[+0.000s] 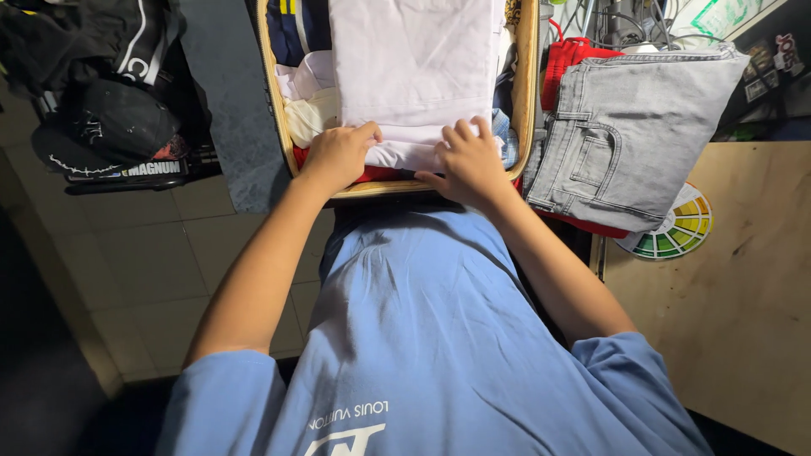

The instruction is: Folding various items of clothing and packing them into a suitcase.

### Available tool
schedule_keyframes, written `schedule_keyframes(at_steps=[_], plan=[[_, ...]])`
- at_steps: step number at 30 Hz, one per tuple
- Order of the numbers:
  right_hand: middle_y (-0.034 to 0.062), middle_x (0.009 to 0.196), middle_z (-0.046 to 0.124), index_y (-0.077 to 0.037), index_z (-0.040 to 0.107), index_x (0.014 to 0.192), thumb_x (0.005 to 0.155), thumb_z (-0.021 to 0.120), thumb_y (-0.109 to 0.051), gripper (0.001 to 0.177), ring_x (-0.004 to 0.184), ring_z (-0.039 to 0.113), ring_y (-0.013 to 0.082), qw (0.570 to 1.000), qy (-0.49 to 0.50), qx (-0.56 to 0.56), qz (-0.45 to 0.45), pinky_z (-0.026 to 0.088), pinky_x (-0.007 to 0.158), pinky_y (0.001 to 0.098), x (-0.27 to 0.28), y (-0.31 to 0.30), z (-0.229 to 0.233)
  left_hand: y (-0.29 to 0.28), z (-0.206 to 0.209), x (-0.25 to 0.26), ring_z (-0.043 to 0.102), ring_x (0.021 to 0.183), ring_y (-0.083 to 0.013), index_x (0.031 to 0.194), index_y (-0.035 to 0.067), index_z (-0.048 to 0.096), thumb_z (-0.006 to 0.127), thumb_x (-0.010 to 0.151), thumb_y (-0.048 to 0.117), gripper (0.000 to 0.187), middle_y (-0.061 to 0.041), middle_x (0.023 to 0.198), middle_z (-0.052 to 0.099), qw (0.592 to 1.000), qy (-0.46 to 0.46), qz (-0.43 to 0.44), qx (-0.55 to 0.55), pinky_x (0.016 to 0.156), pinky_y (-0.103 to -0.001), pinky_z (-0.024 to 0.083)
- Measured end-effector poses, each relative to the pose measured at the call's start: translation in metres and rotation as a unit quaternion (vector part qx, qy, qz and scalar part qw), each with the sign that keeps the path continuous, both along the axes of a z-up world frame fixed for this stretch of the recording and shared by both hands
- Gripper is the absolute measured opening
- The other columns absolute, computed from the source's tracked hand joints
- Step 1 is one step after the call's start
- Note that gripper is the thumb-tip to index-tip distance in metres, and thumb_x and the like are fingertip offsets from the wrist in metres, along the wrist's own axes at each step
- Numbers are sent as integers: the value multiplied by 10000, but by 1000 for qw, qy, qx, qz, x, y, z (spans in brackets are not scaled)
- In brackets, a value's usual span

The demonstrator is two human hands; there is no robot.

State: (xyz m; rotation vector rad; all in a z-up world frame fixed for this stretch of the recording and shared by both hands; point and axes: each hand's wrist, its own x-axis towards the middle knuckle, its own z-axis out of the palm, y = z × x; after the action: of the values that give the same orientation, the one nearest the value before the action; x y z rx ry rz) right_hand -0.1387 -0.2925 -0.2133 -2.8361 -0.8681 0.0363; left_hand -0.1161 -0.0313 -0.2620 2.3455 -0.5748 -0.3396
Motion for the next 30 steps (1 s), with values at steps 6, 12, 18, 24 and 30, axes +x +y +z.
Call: schedule_keyframes(at_steps=[6,12,18,24,30], plan=[[55,873,656,-94,720,838,951,699,-328,260,895,618,258,1000,20,12,16,446,784,398,6,-13,-41,0,-1,-8,696,932,-319,1068,112,704,561,981,74,172,-112,975,736,998,-20,-2,57,844,-452,518],[69,885,697,-83,719,890,996,673,-279,227,906,638,271,995,62,68,23,448,788,403,28,-21,-56,-6,7,-8,555,1076,-271,836,29,703,669,790,234,213,-133,1089,658,948,-296,-56,101,975,-422,403],[78,949,708,-74,688,1020,999,668,-314,242,1000,624,279,996,52,64,13,454,942,446,22,-16,-32,-7,3,14,595,985,-266,894,52,695,764,943,323,284,-67,943,650,975,-208,-48,58,893,-397,441],[130,986,655,-28,681,1052,889,688,-435,438,993,570,304,992,-101,65,34,430,934,463,18,-9,-30,-10,-15,26,621,872,-255,959,99,702,720,987,279,183,-22,886,682,984,-173,-36,17,780,-415,441],[84,887,660,-69,640,941,993,664,-290,228,859,625,280,994,15,92,54,468,802,410,54,-21,-56,-27,-13,8,604,1041,-238,970,108,694,733,963,263,160,-46,1035,642,956,-279,12,88,934,-398,468]])
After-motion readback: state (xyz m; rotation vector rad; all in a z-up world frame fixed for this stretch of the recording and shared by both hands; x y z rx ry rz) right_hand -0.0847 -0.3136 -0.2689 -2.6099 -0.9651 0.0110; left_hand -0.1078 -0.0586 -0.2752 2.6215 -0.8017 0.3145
